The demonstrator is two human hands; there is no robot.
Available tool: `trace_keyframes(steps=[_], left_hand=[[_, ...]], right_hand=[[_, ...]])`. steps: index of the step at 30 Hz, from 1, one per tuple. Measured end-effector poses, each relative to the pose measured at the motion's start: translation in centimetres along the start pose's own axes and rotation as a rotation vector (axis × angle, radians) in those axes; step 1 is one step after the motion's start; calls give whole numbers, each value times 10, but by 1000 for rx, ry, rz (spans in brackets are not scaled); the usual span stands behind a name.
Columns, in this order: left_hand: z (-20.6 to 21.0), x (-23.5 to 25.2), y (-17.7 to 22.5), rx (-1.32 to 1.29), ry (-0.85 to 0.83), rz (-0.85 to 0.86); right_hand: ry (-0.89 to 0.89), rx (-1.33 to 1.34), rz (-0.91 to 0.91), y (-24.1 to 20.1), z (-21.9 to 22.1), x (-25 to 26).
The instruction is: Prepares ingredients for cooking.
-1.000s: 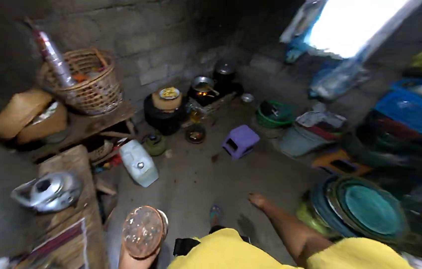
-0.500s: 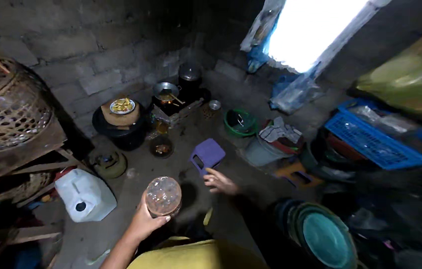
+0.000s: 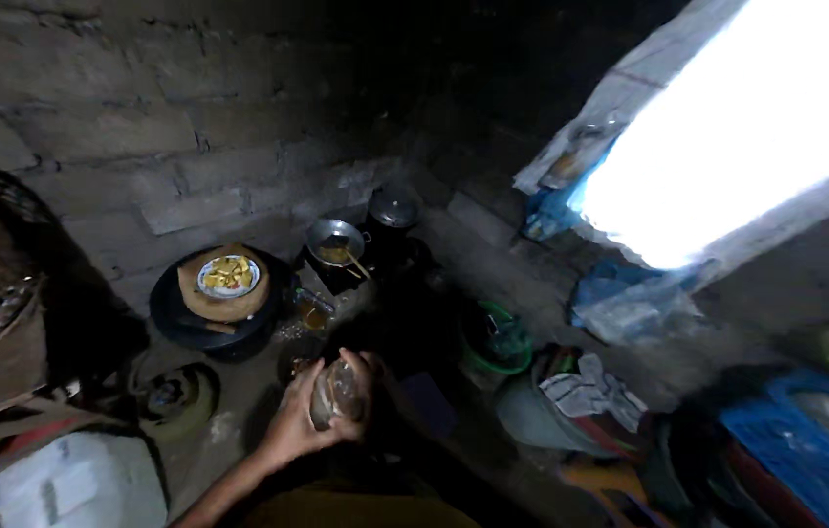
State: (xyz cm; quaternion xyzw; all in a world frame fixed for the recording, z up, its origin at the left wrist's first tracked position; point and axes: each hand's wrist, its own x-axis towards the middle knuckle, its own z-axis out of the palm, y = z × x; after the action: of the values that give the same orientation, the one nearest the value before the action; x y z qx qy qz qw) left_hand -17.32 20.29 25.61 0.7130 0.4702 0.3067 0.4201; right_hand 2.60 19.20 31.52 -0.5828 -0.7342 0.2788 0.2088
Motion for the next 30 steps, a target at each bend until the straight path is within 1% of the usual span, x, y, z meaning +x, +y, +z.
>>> trace_keyframes(steps=[2, 4, 6, 7, 9, 10, 11, 13, 14, 16, 18, 20, 21, 22, 24, 25, 26, 27, 29, 30], left_hand=[[-21, 43, 1, -220, -10, -5], [-36, 78, -3, -462, -38, -60], [-43, 100, -8, -647, -36, -135], [-45, 106, -4, -692, 16, -175], [-47, 119, -3, -845, 144, -175], [-46, 127, -8, -968, 211, -168], [-47, 135, -15, -1066, 243, -157], [-50, 151, -29, -1264, 252, -138], [-51, 159, -34, -1406, 252, -151], [-53, 170, -47, -1595, 278, -221], [-51, 179, -58, -1707, 319, -217], [-42, 192, -65, -1748, 389, -144], [-35, 201, -69, -1765, 444, -98], [-25, 211, -75, -1782, 491, -23], [3, 236, -88, -1784, 574, 159], [18, 250, -90, -1795, 620, 246], [30, 266, -86, -1803, 696, 287], [41, 281, -82, -1822, 773, 300], [64, 305, -77, -1862, 847, 296], [72, 313, -73, -1876, 881, 282]], right_hand=[[15, 34, -9, 10, -27, 38], [1, 97, -1, 5, -55, 72], [-2, 155, -57, -1, -72, 101], [-13, 155, -113, -2, -74, 114], [-80, 55, -244, 0, -73, 147], [-130, -14, -301, 0, -72, 164], [-153, -61, -379, 2, -68, 182], [-180, -7, -460, 5, -61, 215], [-174, 33, -509, 9, -56, 231], [-246, 88, -625, 20, -49, 260], [-372, 157, -728, 25, -54, 291], [-555, 307, -796, 35, -62, 329], [-639, 423, -798, 46, -62, 351], [-731, 542, -750, 58, -62, 373], [-891, 656, -589, 88, -61, 414], [-975, 641, -521, 100, -62, 431], [-1033, 588, -480, 107, -65, 444], [-1056, 493, -458, 111, -69, 451], [-1127, 313, -456, 122, -74, 461], [-1109, 283, -502, 130, -71, 466]])
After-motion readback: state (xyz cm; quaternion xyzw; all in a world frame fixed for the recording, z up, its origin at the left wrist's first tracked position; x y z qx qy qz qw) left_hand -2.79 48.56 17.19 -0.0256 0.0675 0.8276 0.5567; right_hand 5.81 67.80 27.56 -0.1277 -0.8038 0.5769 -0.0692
